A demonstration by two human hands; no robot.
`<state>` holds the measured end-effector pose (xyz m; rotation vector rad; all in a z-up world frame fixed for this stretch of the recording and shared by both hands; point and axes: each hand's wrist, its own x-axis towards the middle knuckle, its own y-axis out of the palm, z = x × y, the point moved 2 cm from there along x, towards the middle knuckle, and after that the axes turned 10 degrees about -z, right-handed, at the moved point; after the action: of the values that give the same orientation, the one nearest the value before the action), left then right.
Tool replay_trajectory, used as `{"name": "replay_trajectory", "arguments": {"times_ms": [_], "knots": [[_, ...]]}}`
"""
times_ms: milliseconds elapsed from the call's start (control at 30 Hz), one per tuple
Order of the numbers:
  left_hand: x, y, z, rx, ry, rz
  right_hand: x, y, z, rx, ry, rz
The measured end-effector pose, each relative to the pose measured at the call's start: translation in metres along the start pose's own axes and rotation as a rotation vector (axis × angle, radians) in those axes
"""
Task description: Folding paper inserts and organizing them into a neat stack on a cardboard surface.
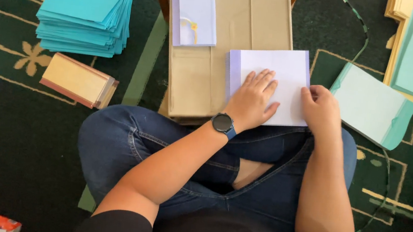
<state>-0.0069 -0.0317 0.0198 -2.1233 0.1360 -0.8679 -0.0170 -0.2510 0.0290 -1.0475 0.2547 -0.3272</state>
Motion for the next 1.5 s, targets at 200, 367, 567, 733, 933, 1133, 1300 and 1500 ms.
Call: {"name": "replay_trajectory", "arguments": {"times_ms": [200,367,567,733,933,1133,1300,1500], "knots": [[0.001,0.009,0.014,-0.111,-0.088,-0.028,-0.031,-0.045,0.037,0.189,-0.040,-0.078],[0.008,-0.006,0.024,-0.389,-0.273,-0.056,-0.029,-0.040,0.049,0.760,-0.286,-0.015],[0.022,-0.039,0.027,-0.823,-0.613,-0.052,-0.049,-0.043,0.083,0.860,-0.571,0.144],[0.028,-0.051,0.028,-0.921,-0.721,-0.041,-0.055,-0.048,0.093,0.826,-0.596,0.182],[0.028,-0.055,0.026,-0.901,-0.699,0.032,-0.057,-0.047,0.097,0.781,-0.686,0.174],[0.027,-0.049,0.031,-0.936,-0.686,0.013,-0.051,-0.047,0.089,0.787,-0.668,0.157],[0.026,-0.034,0.039,-1.013,-0.658,-0.060,-0.054,-0.080,0.080,0.490,-0.556,-0.369],[0.020,-0.017,0.046,-1.023,-0.585,-0.163,-0.068,-0.032,0.115,0.328,-0.837,-0.126]]}}
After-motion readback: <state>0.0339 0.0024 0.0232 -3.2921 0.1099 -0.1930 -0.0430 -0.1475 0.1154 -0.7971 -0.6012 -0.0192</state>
